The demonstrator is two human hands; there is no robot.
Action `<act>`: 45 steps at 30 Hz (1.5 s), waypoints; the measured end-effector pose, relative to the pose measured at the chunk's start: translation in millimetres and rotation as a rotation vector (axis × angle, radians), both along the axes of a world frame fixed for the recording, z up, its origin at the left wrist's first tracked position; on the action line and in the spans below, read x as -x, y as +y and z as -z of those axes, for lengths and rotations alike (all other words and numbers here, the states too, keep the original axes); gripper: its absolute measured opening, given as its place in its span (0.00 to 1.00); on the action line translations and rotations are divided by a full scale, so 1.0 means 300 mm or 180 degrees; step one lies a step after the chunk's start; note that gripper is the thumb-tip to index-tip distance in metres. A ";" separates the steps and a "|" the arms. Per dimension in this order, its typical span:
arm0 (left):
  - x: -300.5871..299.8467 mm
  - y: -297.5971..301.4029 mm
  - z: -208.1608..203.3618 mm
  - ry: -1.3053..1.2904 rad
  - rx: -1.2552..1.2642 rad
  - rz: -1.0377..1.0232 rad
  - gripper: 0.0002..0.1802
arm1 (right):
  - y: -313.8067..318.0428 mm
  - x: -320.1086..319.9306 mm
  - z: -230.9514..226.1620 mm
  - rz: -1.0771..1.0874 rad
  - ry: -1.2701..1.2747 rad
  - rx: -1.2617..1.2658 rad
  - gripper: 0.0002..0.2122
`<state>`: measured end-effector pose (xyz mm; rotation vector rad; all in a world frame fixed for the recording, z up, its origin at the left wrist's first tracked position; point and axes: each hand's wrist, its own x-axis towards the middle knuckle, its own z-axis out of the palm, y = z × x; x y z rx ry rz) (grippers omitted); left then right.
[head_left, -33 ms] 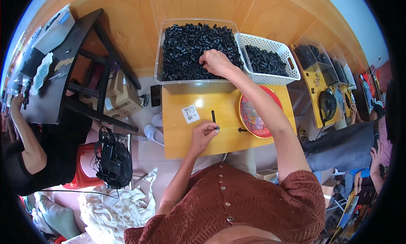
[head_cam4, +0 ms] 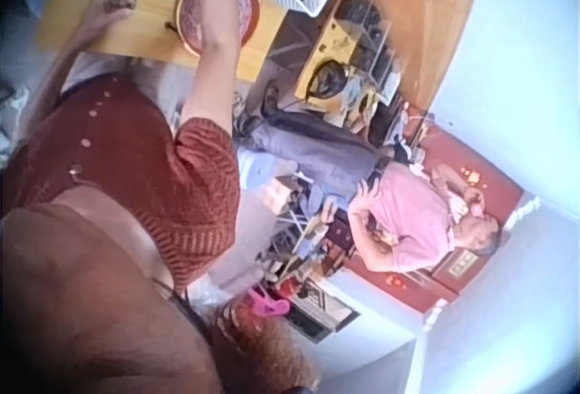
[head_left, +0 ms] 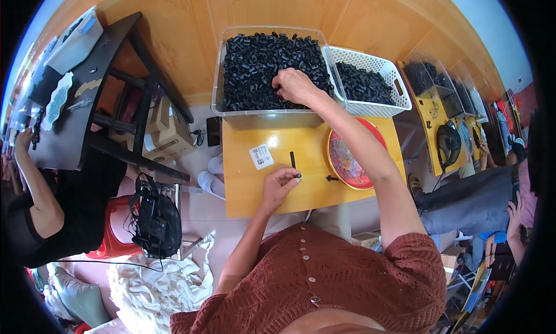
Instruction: The person repeatedly picks up black plastic pieces from a bin and small components from a tray, assembling them together by hand.
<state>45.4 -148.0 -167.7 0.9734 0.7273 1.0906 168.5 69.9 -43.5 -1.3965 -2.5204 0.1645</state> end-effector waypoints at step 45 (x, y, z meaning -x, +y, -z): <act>0.001 0.005 -0.036 0.0290 0.0063 -0.0142 0.08 | -0.725 -0.171 0.192 0.0537 0.2997 0.1538 0.07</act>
